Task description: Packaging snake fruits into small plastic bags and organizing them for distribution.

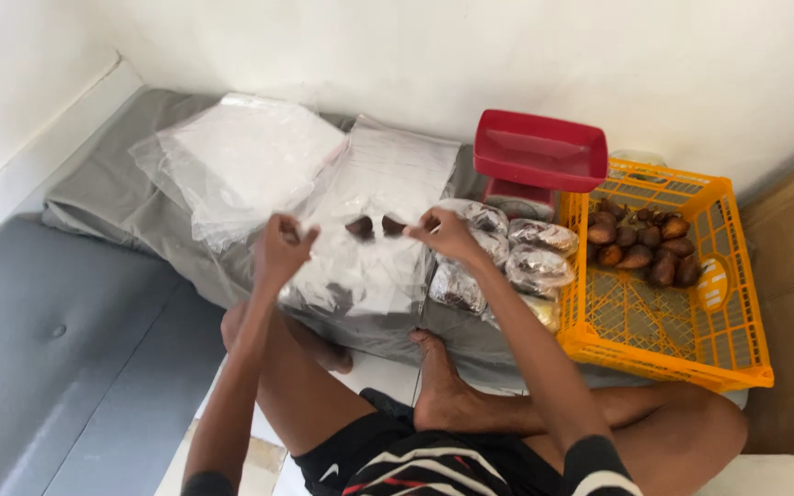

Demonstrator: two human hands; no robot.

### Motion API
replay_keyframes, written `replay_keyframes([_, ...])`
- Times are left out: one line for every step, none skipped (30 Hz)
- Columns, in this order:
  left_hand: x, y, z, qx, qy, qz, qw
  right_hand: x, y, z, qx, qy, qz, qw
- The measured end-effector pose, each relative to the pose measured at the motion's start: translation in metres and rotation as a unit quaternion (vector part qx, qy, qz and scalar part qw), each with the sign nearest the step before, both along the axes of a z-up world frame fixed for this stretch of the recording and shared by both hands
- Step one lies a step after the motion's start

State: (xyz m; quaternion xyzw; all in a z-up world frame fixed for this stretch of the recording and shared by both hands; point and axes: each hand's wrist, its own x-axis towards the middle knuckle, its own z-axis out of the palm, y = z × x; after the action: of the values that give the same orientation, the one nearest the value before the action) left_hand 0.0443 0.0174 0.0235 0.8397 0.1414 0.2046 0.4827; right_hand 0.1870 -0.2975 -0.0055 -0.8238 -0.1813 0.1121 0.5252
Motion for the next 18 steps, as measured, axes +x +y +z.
replay_keyframes([-0.005, -0.012, 0.011, 0.001, -0.003, -0.001, 1.0, -0.001, 0.0, 0.004, 0.001, -0.003, -0.001, 1.0])
replay_keyframes([-0.015, -0.024, 0.021, -0.102, 0.007, -0.019, 0.995, -0.007, 0.0, 0.006, 0.057, 0.042, 0.029, 0.997])
replay_keyframes([-0.025, -0.036, 0.03, -0.204, 0.018, -0.036, 0.978, -0.012, 0.0, 0.007, 0.113, 0.086, 0.059, 0.988])
replay_keyframes([-0.03, -0.039, 0.041, -0.204, 0.018, -0.037, 0.978, -0.015, -0.002, 0.014, 0.113, 0.086, 0.059, 0.988])
replay_keyframes([-0.035, -0.043, 0.052, -0.222, 0.031, -0.069, 0.972, -0.017, -0.005, 0.021, 0.131, 0.088, 0.077, 0.984])
replay_keyframes([-0.044, -0.048, 0.061, -0.24, 0.047, -0.1, 0.964, -0.024, -0.008, 0.025, 0.148, 0.094, 0.094, 0.98])
replay_keyframes([-0.045, -0.049, 0.059, -0.241, 0.051, -0.099, 0.964, -0.02, -0.008, 0.016, 0.148, 0.097, 0.093, 0.98])
replay_keyframes([-0.043, -0.049, 0.058, -0.244, 0.058, -0.11, 0.962, -0.014, -0.007, 0.007, 0.156, 0.076, 0.098, 0.98])
replay_keyframes([-0.041, -0.048, 0.057, -0.247, 0.065, -0.12, 0.959, -0.008, -0.006, 0.0, 0.164, 0.054, 0.103, 0.98])
replay_keyframes([-0.039, -0.048, 0.055, -0.245, 0.065, -0.12, 0.96, -0.01, -0.005, -0.001, 0.165, 0.053, 0.103, 0.979])
replay_keyframes([-0.038, -0.047, 0.053, -0.229, 0.064, -0.12, 0.964, -0.012, -0.004, -0.002, 0.154, 0.035, 0.095, 0.983])
replay_keyframes([-0.036, -0.047, 0.05, -0.213, 0.064, -0.12, 0.968, -0.013, -0.004, -0.003, 0.143, 0.017, 0.086, 0.986])
replay_keyframes([-0.032, -0.047, 0.047, -0.212, 0.063, -0.121, 0.968, -0.012, -0.001, -0.002, 0.143, 0.016, 0.085, 0.986])
replay_keyframes([-0.031, -0.047, 0.042, -0.184, 0.063, -0.128, 0.972, -0.013, 0.001, -0.002, 0.109, -0.022, 0.081, 0.99])
replay_keyframes([-0.03, -0.048, 0.038, -0.157, 0.063, -0.134, 0.977, -0.015, 0.004, -0.003, 0.074, -0.06, 0.077, 0.992])
replay_keyframes([-0.029, -0.046, 0.031, -0.157, 0.064, -0.134, 0.976, -0.017, 0.003, -0.006, 0.074, -0.059, 0.077, 0.993])
replay_keyframes([-0.028, -0.045, 0.024, -0.13, 0.066, -0.119, 0.982, -0.019, 0.003, -0.009, 0.026, -0.087, 0.052, 0.995])
replay_keyframes([-0.027, -0.044, 0.017, -0.104, 0.068, -0.105, 0.987, -0.022, 0.002, -0.011, -0.022, -0.115, 0.026, 0.993])
